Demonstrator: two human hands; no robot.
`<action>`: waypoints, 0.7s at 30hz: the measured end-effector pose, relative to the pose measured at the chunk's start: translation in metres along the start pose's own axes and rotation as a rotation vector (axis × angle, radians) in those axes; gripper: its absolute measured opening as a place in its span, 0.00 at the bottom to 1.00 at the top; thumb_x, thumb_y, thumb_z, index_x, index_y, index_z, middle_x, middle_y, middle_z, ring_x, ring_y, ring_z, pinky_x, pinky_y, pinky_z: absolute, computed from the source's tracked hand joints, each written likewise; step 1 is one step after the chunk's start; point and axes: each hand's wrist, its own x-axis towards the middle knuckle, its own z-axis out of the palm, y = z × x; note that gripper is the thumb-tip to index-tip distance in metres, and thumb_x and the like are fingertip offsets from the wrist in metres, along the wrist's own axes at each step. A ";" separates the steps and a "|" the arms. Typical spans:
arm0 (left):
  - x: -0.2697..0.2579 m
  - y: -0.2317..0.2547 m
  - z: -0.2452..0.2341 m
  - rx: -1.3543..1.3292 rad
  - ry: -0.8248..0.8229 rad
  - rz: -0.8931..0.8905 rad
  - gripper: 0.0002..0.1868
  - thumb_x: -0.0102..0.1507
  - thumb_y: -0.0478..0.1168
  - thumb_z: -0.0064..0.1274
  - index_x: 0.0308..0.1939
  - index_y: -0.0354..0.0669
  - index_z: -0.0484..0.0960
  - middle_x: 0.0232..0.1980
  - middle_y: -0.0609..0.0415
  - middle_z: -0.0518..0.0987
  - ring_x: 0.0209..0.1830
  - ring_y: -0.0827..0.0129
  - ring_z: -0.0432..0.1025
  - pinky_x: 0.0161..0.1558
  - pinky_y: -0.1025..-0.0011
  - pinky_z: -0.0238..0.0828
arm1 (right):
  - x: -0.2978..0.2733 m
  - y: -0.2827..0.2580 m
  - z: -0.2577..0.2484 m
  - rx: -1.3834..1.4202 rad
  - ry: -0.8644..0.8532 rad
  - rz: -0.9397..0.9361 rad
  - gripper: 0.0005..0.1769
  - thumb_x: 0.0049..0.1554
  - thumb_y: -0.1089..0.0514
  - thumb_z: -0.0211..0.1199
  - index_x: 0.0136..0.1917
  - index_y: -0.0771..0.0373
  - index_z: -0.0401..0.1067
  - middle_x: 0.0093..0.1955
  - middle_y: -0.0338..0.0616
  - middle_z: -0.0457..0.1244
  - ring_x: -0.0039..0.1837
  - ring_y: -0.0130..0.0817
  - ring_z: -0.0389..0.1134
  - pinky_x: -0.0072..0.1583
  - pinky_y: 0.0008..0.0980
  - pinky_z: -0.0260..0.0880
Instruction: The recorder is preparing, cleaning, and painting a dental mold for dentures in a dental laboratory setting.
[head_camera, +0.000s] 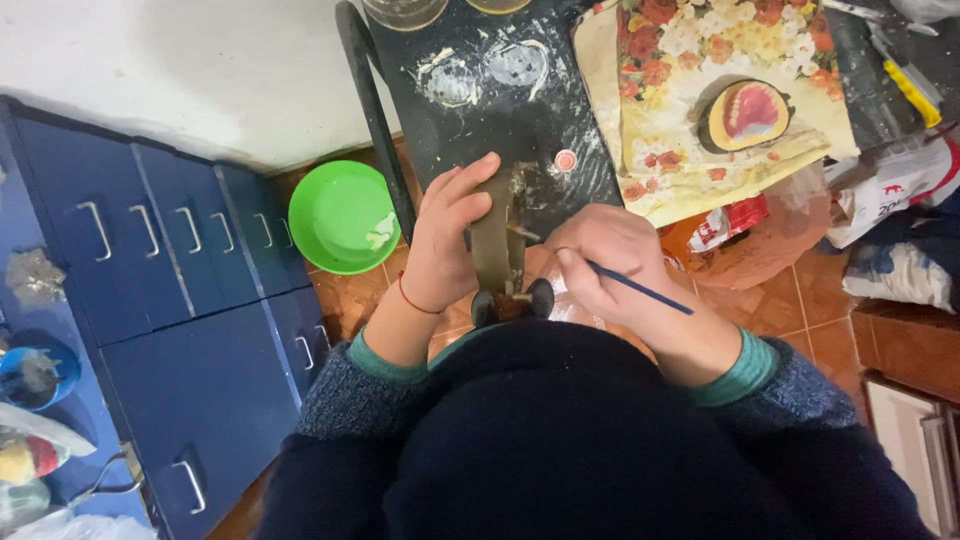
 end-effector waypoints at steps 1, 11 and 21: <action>-0.001 0.000 0.000 -0.004 -0.010 0.000 0.41 0.59 0.40 0.73 0.66 0.50 0.59 0.74 0.40 0.67 0.72 0.47 0.69 0.72 0.49 0.63 | 0.005 -0.003 -0.001 -0.008 -0.005 -0.013 0.01 0.59 0.67 0.60 0.46 0.66 0.72 0.47 0.49 0.68 0.47 0.47 0.71 0.50 0.40 0.71; -0.007 0.002 0.000 0.034 -0.041 -0.021 0.36 0.63 0.37 0.68 0.66 0.52 0.59 0.75 0.41 0.69 0.73 0.47 0.69 0.75 0.46 0.62 | -0.008 0.009 -0.005 0.042 -0.014 0.052 0.04 0.61 0.66 0.58 0.43 0.66 0.71 0.43 0.49 0.68 0.45 0.43 0.70 0.48 0.37 0.70; -0.004 0.011 -0.007 0.144 -0.070 -0.053 0.31 0.58 0.33 0.65 0.61 0.50 0.64 0.73 0.43 0.70 0.72 0.47 0.70 0.73 0.47 0.62 | -0.025 0.023 0.010 0.527 0.056 0.384 0.14 0.70 0.57 0.49 0.66 0.64 0.63 0.66 0.47 0.64 0.64 0.35 0.67 0.64 0.36 0.69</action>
